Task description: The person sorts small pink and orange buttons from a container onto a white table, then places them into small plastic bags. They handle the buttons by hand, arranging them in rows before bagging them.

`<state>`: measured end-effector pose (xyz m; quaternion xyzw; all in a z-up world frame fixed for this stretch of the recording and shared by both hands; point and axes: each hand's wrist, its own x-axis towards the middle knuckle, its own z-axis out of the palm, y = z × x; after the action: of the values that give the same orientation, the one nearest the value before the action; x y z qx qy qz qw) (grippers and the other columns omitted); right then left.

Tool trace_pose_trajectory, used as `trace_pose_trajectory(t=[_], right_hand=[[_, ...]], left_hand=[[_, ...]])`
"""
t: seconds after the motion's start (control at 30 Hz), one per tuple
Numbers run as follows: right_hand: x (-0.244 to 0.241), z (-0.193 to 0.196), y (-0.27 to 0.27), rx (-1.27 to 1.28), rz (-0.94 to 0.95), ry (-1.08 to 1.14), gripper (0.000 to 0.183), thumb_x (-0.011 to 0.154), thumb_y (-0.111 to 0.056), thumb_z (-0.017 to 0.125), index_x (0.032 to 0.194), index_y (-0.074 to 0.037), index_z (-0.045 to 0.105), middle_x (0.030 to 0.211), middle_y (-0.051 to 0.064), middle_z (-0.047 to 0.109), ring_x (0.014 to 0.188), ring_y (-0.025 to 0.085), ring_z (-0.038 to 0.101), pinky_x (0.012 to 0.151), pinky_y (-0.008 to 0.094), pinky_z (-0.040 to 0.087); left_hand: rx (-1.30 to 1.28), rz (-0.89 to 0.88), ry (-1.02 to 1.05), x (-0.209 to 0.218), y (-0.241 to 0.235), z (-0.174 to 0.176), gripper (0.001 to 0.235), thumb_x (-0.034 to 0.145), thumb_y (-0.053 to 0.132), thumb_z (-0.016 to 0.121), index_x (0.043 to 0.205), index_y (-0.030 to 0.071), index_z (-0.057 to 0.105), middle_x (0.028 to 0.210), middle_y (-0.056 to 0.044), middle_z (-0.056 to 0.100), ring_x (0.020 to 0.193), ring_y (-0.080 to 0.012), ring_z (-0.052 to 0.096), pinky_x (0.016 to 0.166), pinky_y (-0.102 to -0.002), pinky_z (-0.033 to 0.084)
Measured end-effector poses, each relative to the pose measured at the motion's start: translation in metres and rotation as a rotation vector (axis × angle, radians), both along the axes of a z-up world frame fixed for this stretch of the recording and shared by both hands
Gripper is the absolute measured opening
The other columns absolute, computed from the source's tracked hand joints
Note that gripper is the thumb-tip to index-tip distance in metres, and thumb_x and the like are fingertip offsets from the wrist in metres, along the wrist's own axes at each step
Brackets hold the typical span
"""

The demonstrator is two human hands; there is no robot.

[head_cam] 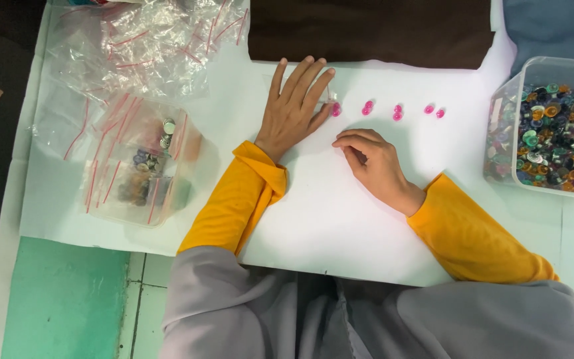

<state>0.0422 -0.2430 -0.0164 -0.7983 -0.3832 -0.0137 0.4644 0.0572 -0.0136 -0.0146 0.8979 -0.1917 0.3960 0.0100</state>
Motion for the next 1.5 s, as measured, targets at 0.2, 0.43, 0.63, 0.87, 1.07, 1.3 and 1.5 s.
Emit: trace_pose_trajectory(t=[0.2,0.43,0.63,0.87,1.07,1.3,1.5], right_hand=[[0.004,0.007,0.002,0.146,-0.015,-0.048,0.014,0.096,0.01,0.066,0.101,-0.002,0.074,0.1,0.008,0.073,0.099,0.026,0.072,0.083,0.038,0.061],[0.022,-0.001,-0.004,0.57,-0.102,-0.36,0.009,0.096,0.018,0.067,0.096,0.009,0.066,0.104,0.021,0.068,0.105,0.037,0.07,0.093,0.043,0.057],[0.01,-0.004,0.003,0.616,-0.025,-0.262,0.01,0.096,0.018,0.065,0.097,0.011,0.059,0.113,0.024,0.058,0.111,0.043,0.071,0.085,0.045,0.062],[0.013,-0.014,-0.002,0.589,-0.03,-0.259,0.008,0.102,0.013,0.058,0.106,0.012,0.051,0.123,0.029,0.058,0.116,0.046,0.067,0.098,0.048,0.057],[0.012,-0.012,0.005,0.597,-0.022,-0.232,0.01,0.105,0.01,0.052,0.112,0.013,0.046,0.128,0.032,0.056,0.119,0.048,0.065,0.1,0.05,0.056],[0.02,-0.012,-0.002,0.523,-0.033,-0.236,0.01,0.107,0.004,0.057,0.114,0.01,0.059,0.15,0.025,0.046,0.138,0.038,0.053,0.114,0.048,0.046],[0.026,0.0,0.0,0.414,-0.078,-0.339,0.031,0.113,-0.011,0.044,0.128,0.009,0.063,0.15,0.024,0.041,0.141,0.039,0.05,0.119,0.053,0.04]], left_hand=[[-0.145,-0.091,-0.105,0.001,-0.012,-0.027,0.058,0.097,0.041,0.069,0.146,0.013,0.055,0.143,-0.01,0.061,0.136,-0.0272,0.057,0.121,-0.058,0.032],[-0.286,-0.253,-0.008,-0.008,-0.026,-0.02,0.067,0.092,0.046,0.079,0.142,0.007,0.056,0.141,-0.014,0.061,0.134,-0.029,0.059,0.121,-0.055,0.034],[-0.396,-0.372,0.091,-0.014,-0.045,-0.024,0.072,0.092,0.047,0.079,0.144,0.006,0.054,0.142,-0.012,0.062,0.134,-0.0264,0.061,0.123,-0.054,0.032],[-0.412,-0.4,0.088,-0.015,-0.049,-0.023,0.068,0.096,0.044,0.075,0.146,0.004,0.051,0.142,-0.011,0.062,0.134,-0.0249,0.061,0.123,-0.055,0.031],[-0.473,-0.388,0.095,-0.015,-0.054,-0.028,0.069,0.095,0.044,0.076,0.145,0.004,0.051,0.142,-0.01,0.062,0.135,-0.0252,0.06,0.123,-0.055,0.032],[-0.531,-0.359,0.146,-0.019,-0.053,-0.022,0.069,0.095,0.045,0.076,0.145,0.004,0.05,0.141,-0.01,0.062,0.135,-0.0252,0.059,0.124,-0.054,0.031],[-0.508,-0.309,0.152,-0.016,-0.03,-0.017,0.07,0.094,0.047,0.077,0.143,0.004,0.052,0.14,-0.011,0.063,0.134,-0.0267,0.06,0.123,-0.054,0.03]])
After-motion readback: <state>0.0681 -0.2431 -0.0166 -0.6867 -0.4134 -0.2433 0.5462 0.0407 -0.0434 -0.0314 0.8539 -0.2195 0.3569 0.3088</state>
